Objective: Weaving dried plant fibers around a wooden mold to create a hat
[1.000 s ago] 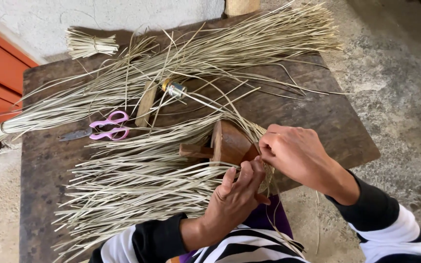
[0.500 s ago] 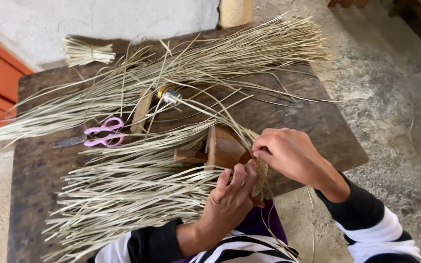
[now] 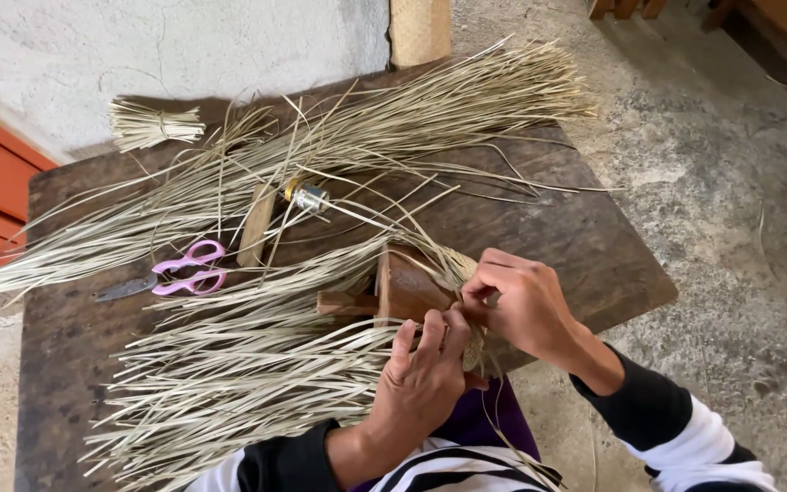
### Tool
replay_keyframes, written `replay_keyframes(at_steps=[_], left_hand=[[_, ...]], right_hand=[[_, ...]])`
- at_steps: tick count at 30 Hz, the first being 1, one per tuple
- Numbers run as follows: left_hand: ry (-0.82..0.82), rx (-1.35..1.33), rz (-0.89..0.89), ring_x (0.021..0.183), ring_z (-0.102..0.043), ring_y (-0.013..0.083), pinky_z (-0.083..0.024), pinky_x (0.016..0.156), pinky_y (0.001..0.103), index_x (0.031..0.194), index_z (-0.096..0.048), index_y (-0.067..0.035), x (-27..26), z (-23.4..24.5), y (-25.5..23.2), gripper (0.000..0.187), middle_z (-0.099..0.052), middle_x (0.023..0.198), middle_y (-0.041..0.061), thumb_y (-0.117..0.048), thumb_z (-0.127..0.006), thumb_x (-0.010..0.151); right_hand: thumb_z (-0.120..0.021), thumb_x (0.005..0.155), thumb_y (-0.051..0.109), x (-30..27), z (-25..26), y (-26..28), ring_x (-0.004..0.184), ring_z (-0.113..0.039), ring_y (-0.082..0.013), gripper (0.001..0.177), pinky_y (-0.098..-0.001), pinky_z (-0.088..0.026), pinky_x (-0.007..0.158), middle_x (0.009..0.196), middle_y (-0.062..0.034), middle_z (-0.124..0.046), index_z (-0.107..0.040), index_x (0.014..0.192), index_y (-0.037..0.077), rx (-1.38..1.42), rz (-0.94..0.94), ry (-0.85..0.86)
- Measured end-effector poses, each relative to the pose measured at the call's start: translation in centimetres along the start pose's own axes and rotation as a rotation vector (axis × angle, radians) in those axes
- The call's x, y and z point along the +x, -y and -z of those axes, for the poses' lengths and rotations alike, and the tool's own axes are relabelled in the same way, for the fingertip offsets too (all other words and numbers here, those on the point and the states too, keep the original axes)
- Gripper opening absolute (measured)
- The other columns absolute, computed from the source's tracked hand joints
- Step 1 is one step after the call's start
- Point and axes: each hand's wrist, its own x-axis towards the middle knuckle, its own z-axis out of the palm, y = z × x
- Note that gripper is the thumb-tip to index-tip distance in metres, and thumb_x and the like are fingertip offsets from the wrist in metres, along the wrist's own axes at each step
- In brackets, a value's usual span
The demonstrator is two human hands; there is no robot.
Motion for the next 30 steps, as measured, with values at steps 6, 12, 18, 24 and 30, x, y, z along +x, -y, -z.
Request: replay_keyframes(at_steps=[6, 12, 18, 24, 30], left_hand=[[0.015, 0.052, 0.000, 0.112, -0.042, 0.0169, -0.006, 0.109, 0.046, 0.100, -0.065, -0.012, 0.2, 0.2, -0.1, 0.078, -0.048, 0.116, -0.004, -0.081, -0.035, 0.079], [0.054, 0.032, 0.023, 0.112, -0.041, 0.0151, -0.012, 0.107, 0.041, 0.108, -0.060, -0.011, 0.2, 0.3, -0.3, 0.083, -0.047, 0.114, -0.004, -0.083, -0.036, 0.076], [0.051, -0.013, 0.014, 0.110, -0.044, 0.0156, -0.014, 0.106, 0.045, 0.098, -0.065, -0.015, 0.0, 0.3, 0.2, 0.075, -0.050, 0.115, -0.007, -0.078, -0.027, 0.085], [0.065, -0.023, -0.025, 0.111, -0.045, 0.0181, -0.017, 0.104, 0.045, 0.090, -0.066, -0.013, 0.2, 0.4, 0.3, 0.076, -0.050, 0.112, -0.006, -0.082, -0.037, 0.077], [0.073, -0.087, 0.043, 0.117, -0.044, 0.0162, -0.016, 0.104, 0.044, 0.115, -0.061, -0.016, -0.6, -0.3, -0.2, 0.081, -0.049, 0.120, -0.007, -0.082, -0.036, 0.074]], right_hand=[[-0.055, 0.079, 0.016, 0.4, 0.3, -1.9, 0.064, -0.045, -0.0130, 0.010, -0.0253, -0.038, 0.057, 0.075, -0.0007, -0.049, -0.054, 0.072, 0.009, 0.273, 0.074, 0.185], [-0.051, 0.084, 0.021, 1.3, 1.0, -3.1, 0.077, -0.046, -0.0141, 0.012, -0.0262, -0.038, 0.070, 0.086, -0.0030, -0.045, -0.053, 0.080, 0.009, 0.430, -0.034, 0.522], [-0.052, 0.081, -0.006, 1.4, 0.7, -3.2, 0.075, -0.046, -0.0136, 0.016, -0.0255, -0.038, 0.062, 0.079, -0.0022, -0.047, -0.058, 0.073, 0.006, 0.579, -0.146, 0.497], [-0.052, 0.079, -0.011, 0.6, 0.1, -2.8, 0.078, -0.046, -0.0155, 0.019, -0.0277, -0.039, 0.062, 0.082, -0.0034, -0.050, -0.064, 0.078, 0.004, 0.571, -0.104, 0.407], [-0.061, 0.083, 0.006, 0.2, 0.7, 1.1, 0.080, -0.043, -0.0147, 0.009, -0.0325, -0.026, 0.070, 0.081, 0.0004, -0.050, -0.066, 0.078, 0.011, 0.260, 0.014, 0.197]])
